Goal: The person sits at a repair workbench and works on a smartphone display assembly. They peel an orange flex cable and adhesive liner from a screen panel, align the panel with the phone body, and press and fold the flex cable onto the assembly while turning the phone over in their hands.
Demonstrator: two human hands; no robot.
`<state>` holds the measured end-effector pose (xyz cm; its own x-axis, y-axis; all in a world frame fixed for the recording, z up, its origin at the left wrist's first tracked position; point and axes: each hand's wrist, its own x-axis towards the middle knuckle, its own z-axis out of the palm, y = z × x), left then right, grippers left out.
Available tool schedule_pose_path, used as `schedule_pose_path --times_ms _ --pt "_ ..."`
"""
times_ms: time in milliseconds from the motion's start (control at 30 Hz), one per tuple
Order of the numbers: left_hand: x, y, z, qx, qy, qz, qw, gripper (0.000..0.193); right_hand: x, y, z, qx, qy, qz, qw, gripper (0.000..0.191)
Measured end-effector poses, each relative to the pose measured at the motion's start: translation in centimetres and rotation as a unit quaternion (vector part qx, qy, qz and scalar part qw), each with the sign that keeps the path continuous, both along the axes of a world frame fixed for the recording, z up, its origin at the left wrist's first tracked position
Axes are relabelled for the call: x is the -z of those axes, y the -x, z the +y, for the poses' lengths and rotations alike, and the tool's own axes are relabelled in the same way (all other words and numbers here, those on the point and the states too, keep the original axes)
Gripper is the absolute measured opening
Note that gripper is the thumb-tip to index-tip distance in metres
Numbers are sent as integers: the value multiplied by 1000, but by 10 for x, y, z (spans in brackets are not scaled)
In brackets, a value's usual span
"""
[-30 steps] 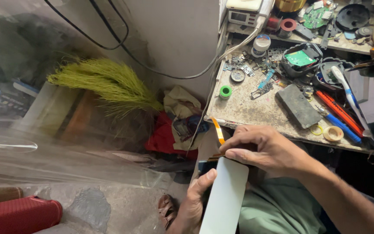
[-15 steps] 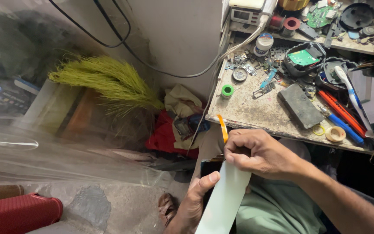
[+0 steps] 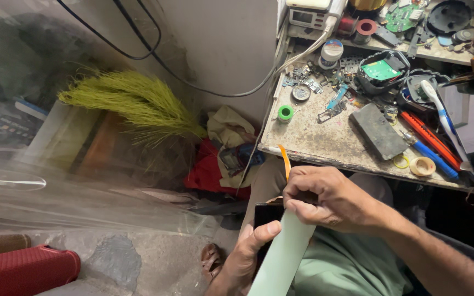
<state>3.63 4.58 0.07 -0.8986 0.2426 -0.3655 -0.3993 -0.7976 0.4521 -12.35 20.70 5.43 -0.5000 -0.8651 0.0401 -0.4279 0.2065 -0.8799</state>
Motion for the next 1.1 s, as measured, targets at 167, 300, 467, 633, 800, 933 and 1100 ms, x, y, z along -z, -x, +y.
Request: schedule_pose_path --times_ms 167,300,467,633,800,933,1100 --pt "4 0 -2 1 -16 -24 1000 54 11 1 5 14 74 -21 997 17" --pt "11 1 -6 -7 -80 -69 994 59 28 6 26 238 82 -248 936 30" --pt "22 -2 -11 -12 -148 -52 988 60 68 0 46 314 116 -315 888 34" --pt "27 -3 -11 -13 -143 -55 988 62 98 -18 62 338 74 -400 849 31" --pt "24 -1 -9 -24 -124 -73 989 65 110 -28 64 305 78 -426 848 31" --pt "20 1 -7 -34 -137 -63 988 64 115 -38 59 270 70 -449 849 29" --pt "18 3 -6 -71 -145 -59 985 62 113 -57 58 237 70 -521 817 29"
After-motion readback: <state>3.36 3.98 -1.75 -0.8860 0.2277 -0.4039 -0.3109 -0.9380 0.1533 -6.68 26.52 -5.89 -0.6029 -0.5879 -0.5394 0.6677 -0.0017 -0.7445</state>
